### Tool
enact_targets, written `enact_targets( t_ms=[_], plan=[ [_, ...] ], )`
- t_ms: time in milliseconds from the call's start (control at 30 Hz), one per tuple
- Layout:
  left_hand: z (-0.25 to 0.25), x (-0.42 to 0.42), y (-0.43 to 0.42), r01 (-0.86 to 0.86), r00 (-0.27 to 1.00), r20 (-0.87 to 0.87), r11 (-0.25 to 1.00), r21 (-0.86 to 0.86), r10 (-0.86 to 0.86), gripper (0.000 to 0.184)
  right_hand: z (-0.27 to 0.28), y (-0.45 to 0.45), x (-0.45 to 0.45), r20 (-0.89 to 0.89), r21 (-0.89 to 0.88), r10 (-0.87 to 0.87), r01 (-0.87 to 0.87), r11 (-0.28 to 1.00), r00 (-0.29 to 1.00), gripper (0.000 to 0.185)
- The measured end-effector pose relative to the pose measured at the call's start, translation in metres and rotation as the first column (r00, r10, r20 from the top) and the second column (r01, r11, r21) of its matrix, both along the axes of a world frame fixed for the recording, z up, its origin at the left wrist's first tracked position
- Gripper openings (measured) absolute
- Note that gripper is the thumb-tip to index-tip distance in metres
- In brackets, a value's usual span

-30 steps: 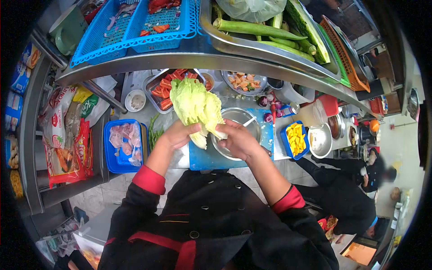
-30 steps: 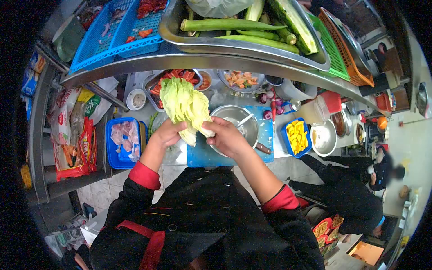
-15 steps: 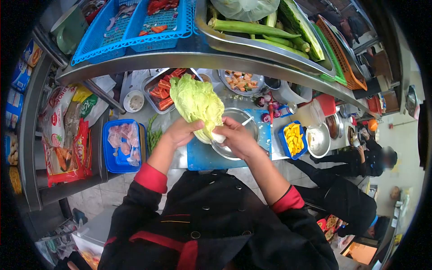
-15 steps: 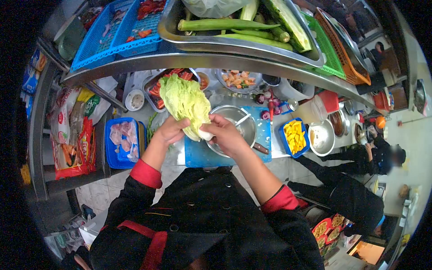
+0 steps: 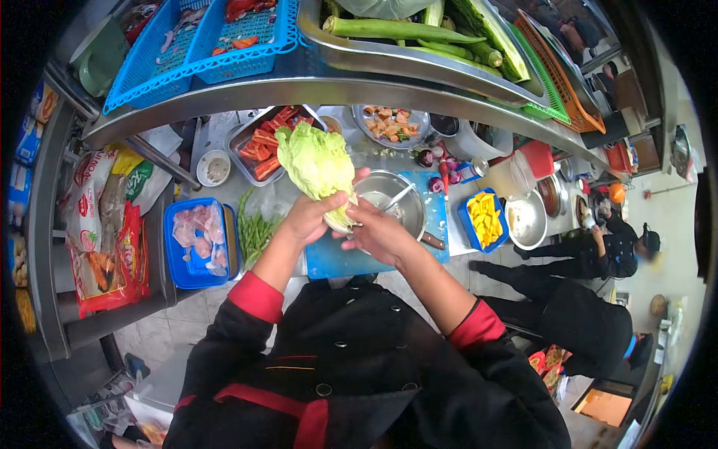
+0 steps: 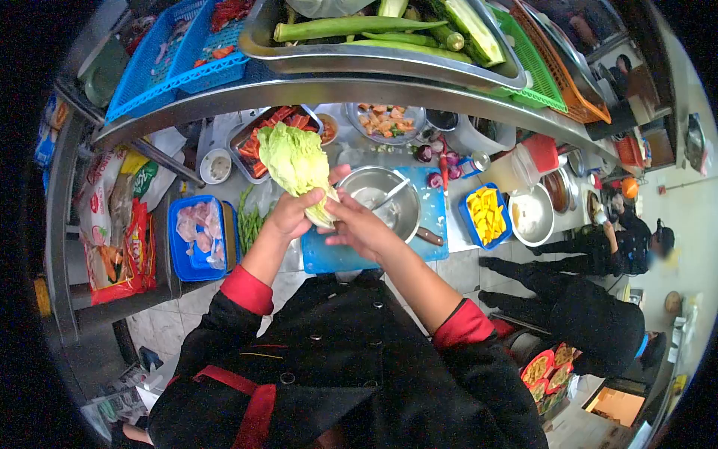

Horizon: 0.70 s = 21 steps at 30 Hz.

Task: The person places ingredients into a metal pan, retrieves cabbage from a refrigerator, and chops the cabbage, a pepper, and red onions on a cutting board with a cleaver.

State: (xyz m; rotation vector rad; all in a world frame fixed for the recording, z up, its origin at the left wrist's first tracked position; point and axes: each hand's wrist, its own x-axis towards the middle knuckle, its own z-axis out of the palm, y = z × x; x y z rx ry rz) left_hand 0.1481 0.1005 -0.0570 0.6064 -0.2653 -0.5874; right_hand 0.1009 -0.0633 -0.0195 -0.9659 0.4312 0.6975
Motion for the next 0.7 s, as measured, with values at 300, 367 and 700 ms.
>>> enact_targets(
  t_ms=[300, 367, 700],
  plan=[
    [0.006, 0.000, 0.039, 0.057, 0.912, 0.363, 0.936, 0.347, -0.190, 0.116, 0.003, -0.052, 0.000, 0.390, -0.183, 0.121, -0.052, 0.982, 0.913, 0.026],
    [-0.008, 0.014, 0.081, 0.087, 0.874, 0.413, 0.918, 0.388, -0.257, 0.119, 0.025, -0.071, -0.001, 0.421, -0.322, 0.154, -0.011, 0.947, 0.894, 0.026],
    [0.065, 0.017, 0.014, -0.118, 0.551, 0.341, 0.334, 0.935, -0.761, 0.058, 0.036, -0.044, 0.012, 0.616, -0.703, 0.573, 0.049, 0.709, 0.540, 0.029]
  ],
)
